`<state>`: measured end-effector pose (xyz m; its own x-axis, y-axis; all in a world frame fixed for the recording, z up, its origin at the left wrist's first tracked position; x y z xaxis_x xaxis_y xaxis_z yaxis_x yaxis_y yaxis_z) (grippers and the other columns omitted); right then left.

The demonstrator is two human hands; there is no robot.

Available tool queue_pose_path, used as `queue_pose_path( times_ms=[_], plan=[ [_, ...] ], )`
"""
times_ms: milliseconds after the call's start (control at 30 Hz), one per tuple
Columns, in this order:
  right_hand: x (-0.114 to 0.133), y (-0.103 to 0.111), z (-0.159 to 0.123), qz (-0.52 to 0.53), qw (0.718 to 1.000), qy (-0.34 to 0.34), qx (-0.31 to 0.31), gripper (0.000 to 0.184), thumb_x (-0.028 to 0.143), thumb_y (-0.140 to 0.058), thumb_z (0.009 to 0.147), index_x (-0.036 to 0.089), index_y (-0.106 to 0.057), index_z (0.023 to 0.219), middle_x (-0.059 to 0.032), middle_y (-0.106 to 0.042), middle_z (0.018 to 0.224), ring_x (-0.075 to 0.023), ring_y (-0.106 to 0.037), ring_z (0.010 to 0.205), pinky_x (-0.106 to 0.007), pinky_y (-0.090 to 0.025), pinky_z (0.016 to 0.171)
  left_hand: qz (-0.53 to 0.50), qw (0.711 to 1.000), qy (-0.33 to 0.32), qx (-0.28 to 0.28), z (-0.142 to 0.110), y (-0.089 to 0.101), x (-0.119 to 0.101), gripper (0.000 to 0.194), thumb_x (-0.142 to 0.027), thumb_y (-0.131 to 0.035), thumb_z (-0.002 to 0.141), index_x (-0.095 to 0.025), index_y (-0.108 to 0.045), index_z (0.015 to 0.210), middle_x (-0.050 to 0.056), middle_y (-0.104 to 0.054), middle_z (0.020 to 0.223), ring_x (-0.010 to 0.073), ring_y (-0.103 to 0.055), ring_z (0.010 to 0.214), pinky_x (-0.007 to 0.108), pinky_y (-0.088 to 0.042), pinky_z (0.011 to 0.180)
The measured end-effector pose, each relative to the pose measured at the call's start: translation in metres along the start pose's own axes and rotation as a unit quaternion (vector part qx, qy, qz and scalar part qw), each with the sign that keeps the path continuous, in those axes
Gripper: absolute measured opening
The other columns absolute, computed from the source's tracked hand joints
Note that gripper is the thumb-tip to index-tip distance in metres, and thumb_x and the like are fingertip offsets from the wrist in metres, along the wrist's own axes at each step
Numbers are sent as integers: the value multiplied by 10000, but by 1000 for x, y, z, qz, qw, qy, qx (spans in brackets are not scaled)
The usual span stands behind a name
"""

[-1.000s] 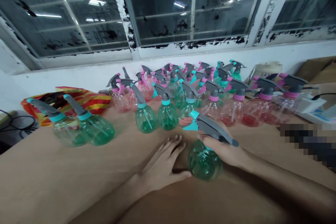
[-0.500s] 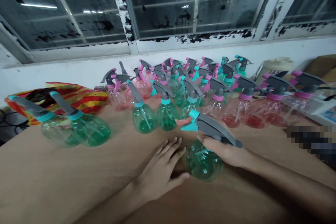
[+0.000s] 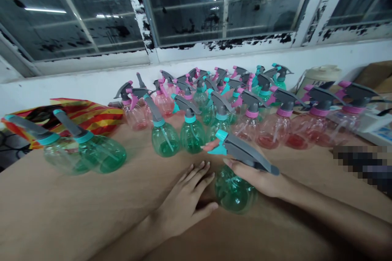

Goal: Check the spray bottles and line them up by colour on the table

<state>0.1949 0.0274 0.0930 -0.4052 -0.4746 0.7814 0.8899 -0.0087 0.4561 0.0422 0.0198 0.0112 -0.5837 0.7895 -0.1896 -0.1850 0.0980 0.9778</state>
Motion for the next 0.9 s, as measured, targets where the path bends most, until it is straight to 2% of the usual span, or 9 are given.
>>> queue_pose_path(
  times_ms=[100,200,267,367,500,633,767,900],
  plan=[
    [0,-6,0,70,997,-8,35,213,317,-529,840,280,-662,1002,-6,-694,837,-165,-638,666,-283,-521,599,-1,1000,-1,-7,0,0,0,600,-494,-514,922,-140,-420,1398,130,-403,1463,295,-317,1369,494,-258,1112],
    [-1,-6,-1,78,997,-5,22,177,406,-575,847,257,-643,914,5,-661,764,-149,-607,632,-272,-489,574,18,1000,1,-6,-2,-1,0,585,-493,-513,927,-121,-447,1375,143,-424,1447,296,-341,1357,481,-261,1114],
    [0,-4,-2,74,997,6,0,186,425,-589,846,243,-626,841,18,-623,709,-129,-566,587,-259,-454,539,28,1000,3,-5,-3,-2,1,572,-488,-495,941,-127,-437,1380,133,-412,1458,281,-338,1360,467,-265,1116],
    [0,-1,-3,65,998,4,-22,199,421,-593,847,229,-601,795,21,-586,692,-129,-553,625,-257,-433,549,34,999,2,-5,-4,-2,1,570,-491,-474,952,-144,-407,1398,110,-393,1473,255,-317,1373,456,-266,1120],
    [1,-1,-3,67,998,6,-17,159,391,-586,855,236,-611,829,11,-606,753,-149,-581,729,-275,-456,628,37,999,0,0,-4,-3,2,575,-486,-478,951,-142,-396,1405,106,-371,1486,250,-282,1388,458,-261,1122],
    [-2,-3,-3,96,995,2,-6,153,349,-580,861,256,-632,970,-5,-657,897,-157,-606,786,-298,-476,713,41,999,0,4,-4,-2,1,570,-485,-474,953,-141,-400,1402,106,-345,1499,249,-267,1394,458,-265,1120],
    [-7,-2,-5,78,997,6,-23,167,360,-573,868,251,-637,977,8,-613,768,-148,-562,665,-295,-467,649,49,999,2,7,-3,-2,0,569,-496,-458,958,-141,-403,1399,108,-337,1502,247,-266,1395,451,-266,1119],
    [-8,-2,-7,93,995,13,-29,142,357,-581,865,249,-629,944,9,-597,767,-155,-573,703,-294,-470,691,46,999,0,9,-3,-2,0,564,-489,-468,956,-135,-415,1393,108,-336,1503,253,-269,1394,454,-261,1122]
  ],
)
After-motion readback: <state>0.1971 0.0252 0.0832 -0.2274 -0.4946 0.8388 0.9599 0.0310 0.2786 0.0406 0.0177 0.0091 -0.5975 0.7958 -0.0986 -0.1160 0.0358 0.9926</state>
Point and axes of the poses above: each hand's wrist, its own z-axis towards the middle knuckle, its own y-axis out of the back of the hand, x = y × z, the point moved 6 cm from there along z, towards the middle knuckle
